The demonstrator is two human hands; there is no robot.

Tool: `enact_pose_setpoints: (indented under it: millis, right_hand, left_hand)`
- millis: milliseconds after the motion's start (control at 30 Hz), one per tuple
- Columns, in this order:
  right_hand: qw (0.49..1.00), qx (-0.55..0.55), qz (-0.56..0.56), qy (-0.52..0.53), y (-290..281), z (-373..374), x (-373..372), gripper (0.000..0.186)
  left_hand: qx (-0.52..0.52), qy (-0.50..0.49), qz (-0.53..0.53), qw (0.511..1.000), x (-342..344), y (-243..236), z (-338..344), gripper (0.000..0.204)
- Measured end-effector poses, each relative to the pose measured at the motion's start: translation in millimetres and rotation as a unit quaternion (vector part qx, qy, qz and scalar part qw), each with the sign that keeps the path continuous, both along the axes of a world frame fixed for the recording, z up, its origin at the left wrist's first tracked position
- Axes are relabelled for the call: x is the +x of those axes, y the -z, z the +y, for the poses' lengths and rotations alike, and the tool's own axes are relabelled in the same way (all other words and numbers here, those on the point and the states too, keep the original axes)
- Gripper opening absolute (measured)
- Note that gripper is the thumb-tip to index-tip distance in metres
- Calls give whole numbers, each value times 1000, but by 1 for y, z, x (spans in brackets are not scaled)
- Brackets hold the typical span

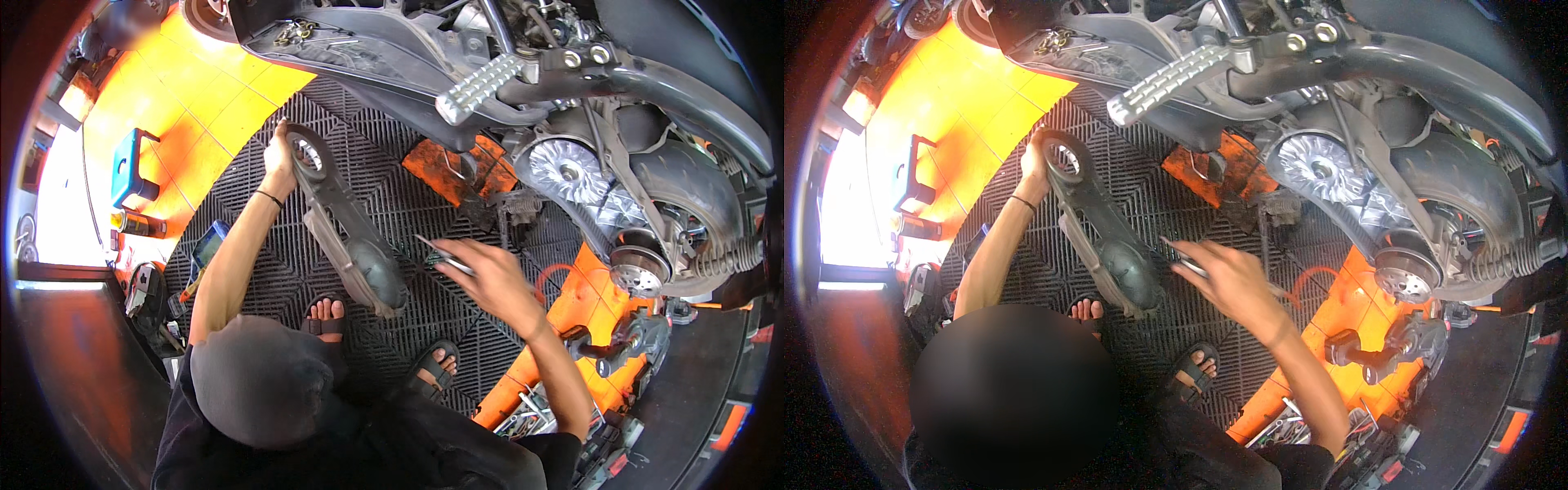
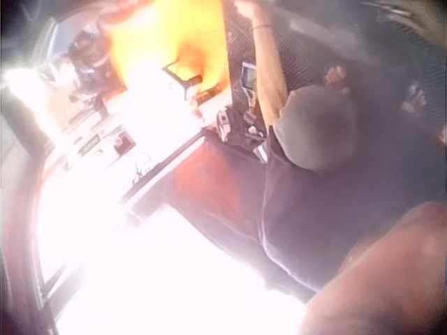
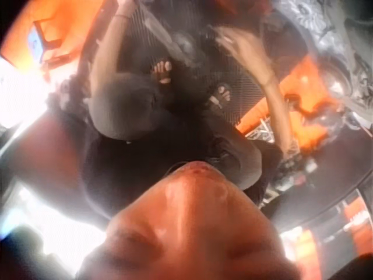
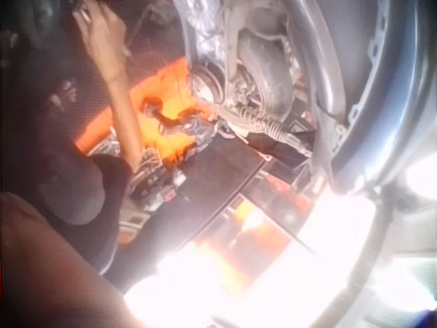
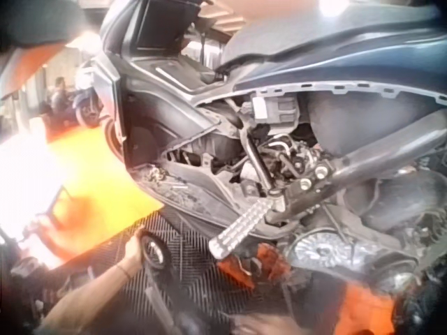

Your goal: The person removes a belt and a metal pulley component from the motorcycle engine using an impact wrench, then picks up a transmission cover and cleans its interior surfaces with a brush and spray.

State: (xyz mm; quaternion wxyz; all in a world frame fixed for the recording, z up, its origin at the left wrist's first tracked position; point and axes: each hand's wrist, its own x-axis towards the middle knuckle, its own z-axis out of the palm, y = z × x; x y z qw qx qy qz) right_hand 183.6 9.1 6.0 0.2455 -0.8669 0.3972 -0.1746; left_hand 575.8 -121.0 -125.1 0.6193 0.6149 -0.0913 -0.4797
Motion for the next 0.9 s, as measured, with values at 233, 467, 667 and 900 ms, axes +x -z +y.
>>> enact_pose_setpoints:
  millis: [233, 467, 667, 900]
  right_hand:
    - [996, 88, -10, 6, 79, -44, 66, 37]
    - [995, 83, -32, 40, 97, -58, 71, 38]
    - [991, 117, 4, 72, 105, -87, 96, 42]
    - [987, 133, 22, 90, 119, -108, 101, 41]
  left_hand:
    - [16, -9, -62, 998, -33, -4, -9, 55]
    - [85, -15, -23, 996, -24, 23, -26, 39]
    - [59, 49, -6, 997, -55, 39, -15, 51]
    - [86, 61, -40, 994, -77, 34, -20, 47]
